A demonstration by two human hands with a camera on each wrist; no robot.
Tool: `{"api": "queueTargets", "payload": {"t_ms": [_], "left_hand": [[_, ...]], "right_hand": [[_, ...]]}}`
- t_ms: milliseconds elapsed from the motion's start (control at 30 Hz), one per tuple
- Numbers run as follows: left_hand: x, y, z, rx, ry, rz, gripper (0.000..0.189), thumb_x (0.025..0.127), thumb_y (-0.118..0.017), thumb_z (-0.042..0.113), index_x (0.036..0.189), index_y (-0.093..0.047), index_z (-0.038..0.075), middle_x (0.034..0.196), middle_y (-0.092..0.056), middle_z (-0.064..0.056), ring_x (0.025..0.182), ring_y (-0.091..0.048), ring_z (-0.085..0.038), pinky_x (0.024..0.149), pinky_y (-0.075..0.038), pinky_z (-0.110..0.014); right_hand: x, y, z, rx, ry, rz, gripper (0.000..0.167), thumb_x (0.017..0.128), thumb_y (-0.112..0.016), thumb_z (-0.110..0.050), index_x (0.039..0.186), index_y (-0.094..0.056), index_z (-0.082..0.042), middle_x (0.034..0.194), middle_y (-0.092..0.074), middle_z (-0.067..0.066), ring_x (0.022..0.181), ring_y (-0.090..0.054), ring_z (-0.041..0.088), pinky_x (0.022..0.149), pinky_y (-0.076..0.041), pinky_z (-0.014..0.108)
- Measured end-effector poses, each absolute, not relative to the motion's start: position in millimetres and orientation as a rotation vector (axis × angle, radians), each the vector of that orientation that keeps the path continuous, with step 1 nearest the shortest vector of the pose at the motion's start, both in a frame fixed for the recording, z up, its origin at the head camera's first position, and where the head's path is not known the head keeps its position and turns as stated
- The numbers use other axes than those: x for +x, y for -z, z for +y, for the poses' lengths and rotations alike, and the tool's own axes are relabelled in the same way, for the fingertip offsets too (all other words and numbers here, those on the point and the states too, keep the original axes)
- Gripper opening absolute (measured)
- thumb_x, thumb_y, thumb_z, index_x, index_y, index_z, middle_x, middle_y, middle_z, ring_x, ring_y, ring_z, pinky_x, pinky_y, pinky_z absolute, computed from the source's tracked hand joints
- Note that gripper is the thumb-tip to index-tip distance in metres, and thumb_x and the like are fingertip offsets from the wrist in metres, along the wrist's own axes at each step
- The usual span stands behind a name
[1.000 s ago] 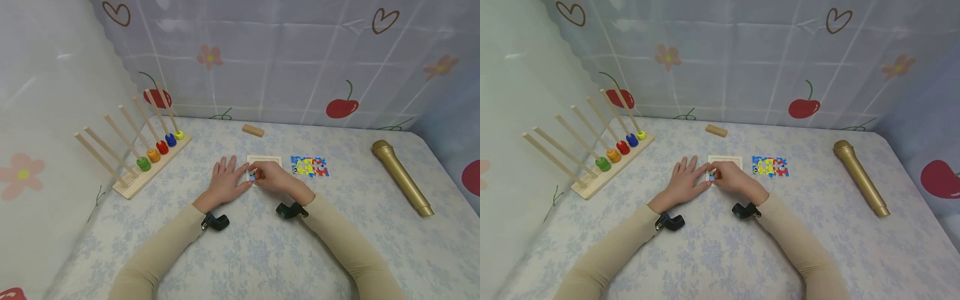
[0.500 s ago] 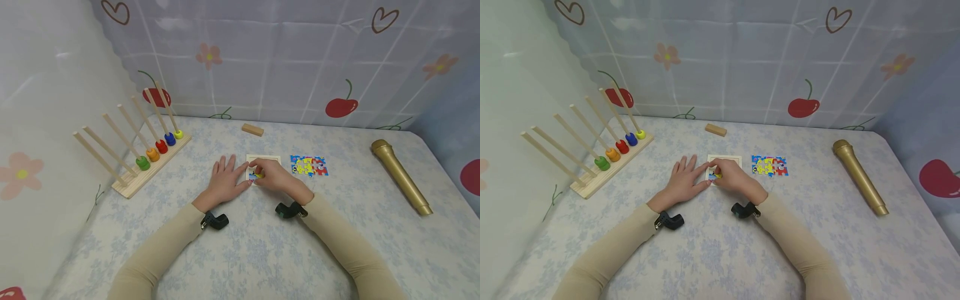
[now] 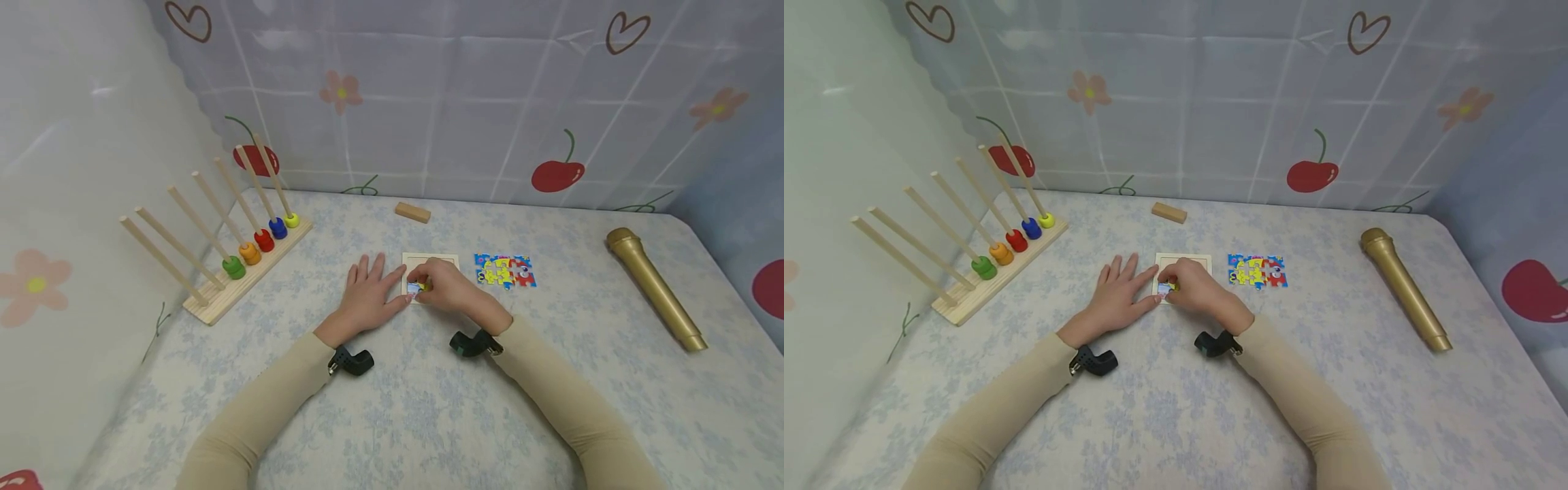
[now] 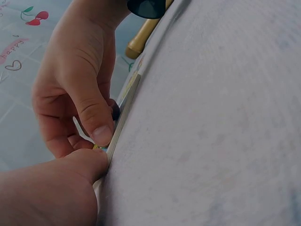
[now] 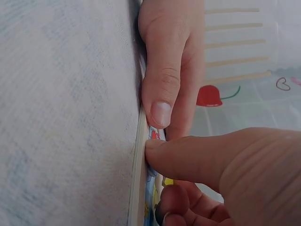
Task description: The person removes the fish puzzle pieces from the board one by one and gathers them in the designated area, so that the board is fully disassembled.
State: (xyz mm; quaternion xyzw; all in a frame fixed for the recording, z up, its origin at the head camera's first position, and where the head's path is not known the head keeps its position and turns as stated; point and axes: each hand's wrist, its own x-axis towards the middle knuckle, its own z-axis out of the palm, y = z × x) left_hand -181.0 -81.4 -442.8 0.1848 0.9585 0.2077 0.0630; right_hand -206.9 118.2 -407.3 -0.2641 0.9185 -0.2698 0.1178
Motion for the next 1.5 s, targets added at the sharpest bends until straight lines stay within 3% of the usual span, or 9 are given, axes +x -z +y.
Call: {"api": "queueTargets", "payload": {"t_ms": [267,433,733,1500], "left_hand": [[-181.1,444.2,-82.1,0.573,-0.645,2.9,0.064,0.102,-0.053,0.05,0.158,-0.04,0.023,0.169,-0.017,-0.025,0.157,-0.004,-0.051,0.123,-0.008,-0.067],[-181.0,445.5,-82.3,0.569,-0.648,2.902,0.064,0.102,-0.053,0.051,0.158,-0.04,0.023,0.169,-0.017,-0.025,0.157,-0.003,-0.051,0.123,-0.007,-0.066],[-180.4,444.6,-82.7,0.564,-0.64,2.9,0.064,0.102,-0.052,0.051,0.159,-0.04,0.024,0.169,-0.017,-0.024,0.157,-0.003,-0.051,0.123,-0.007,-0.066],[-182.5,447.0,-82.9,0.566,-0.624,2.897,0.065,0.102,-0.051,0.052,0.159,-0.038,0.025,0.17,-0.015,-0.023,0.157,-0.001,-0.05,0.124,-0.006,-0.066]], "right_hand": [[-205.0,407.8,118.2,-0.862,0.848,2.692,0.022,0.084,-0.076,0.002,0.103,-0.068,-0.005,0.093,-0.064,0.012,0.079,-0.053,0.02,0.073,-0.046,0.032],[-205.4,412.8,118.2,-0.874,0.882,2.668,0.022,0.087,-0.073,0.002,0.104,-0.062,-0.008,0.082,-0.06,0.006,0.069,-0.049,0.014,0.067,-0.043,0.028],[-205.2,412.4,119.2,-0.853,0.927,2.632,0.019,0.09,-0.07,0.002,0.104,-0.061,-0.007,0.076,-0.057,0.006,0.064,-0.046,0.013,0.065,-0.041,0.027],[-207.2,396.0,130.4,-0.819,0.918,2.647,0.019,0.092,-0.068,-0.003,0.11,-0.062,-0.008,0.091,-0.063,0.009,0.07,-0.051,0.016,0.07,-0.046,0.031]]}}
